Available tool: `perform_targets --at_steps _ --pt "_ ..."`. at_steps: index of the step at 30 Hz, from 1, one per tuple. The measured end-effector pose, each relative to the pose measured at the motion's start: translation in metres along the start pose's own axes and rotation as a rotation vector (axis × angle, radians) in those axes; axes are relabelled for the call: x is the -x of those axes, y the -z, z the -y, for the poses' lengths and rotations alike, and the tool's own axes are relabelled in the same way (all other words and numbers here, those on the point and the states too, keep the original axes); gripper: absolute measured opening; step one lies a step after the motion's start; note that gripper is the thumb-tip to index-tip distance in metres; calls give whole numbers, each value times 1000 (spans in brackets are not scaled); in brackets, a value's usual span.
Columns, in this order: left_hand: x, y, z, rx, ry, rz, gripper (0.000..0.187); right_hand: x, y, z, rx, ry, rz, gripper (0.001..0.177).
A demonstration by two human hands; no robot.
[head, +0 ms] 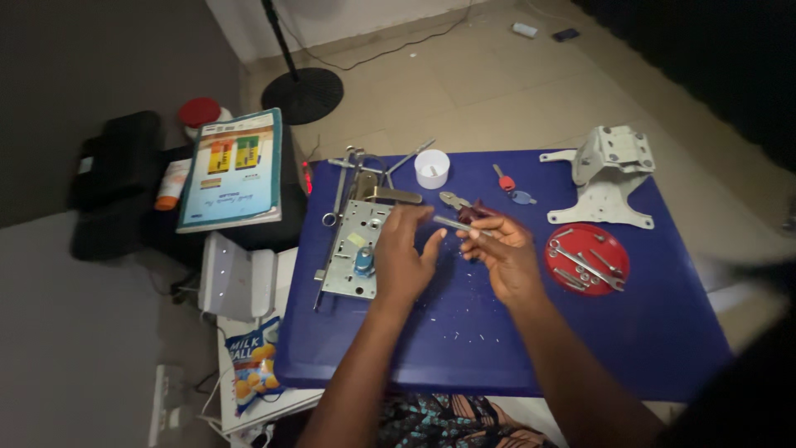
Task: The person assembles a door lock mechanism by hand, inserting a metal rod and a handle into a baseplate, and then attaches the assembly to a white bracket using screws.
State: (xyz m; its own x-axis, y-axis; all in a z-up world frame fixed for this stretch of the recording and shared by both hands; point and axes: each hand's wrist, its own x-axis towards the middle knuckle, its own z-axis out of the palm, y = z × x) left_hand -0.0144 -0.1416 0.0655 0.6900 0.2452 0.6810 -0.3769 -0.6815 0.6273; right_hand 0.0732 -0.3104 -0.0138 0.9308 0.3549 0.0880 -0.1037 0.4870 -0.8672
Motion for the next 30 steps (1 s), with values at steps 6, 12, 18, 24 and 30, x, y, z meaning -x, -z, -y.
perform_targets --at_steps 6,12,18,24,30 --pt "14 -23 29 15 196 107 27 -2 -6 -2 219 111 -109 6" --pt "28 -35 51 -3 142 236 34 -18 -4 -23 463 121 -59 10" --pt "31 -42 62 68 111 228 25 -48 -11 -26 698 207 -111 14" --pt "36 -46 69 105 281 201 28 -59 -28 -27 872 154 -170 20" --pt "36 -48 73 109 318 163 28 -71 -42 -29 1080 204 -178 20"
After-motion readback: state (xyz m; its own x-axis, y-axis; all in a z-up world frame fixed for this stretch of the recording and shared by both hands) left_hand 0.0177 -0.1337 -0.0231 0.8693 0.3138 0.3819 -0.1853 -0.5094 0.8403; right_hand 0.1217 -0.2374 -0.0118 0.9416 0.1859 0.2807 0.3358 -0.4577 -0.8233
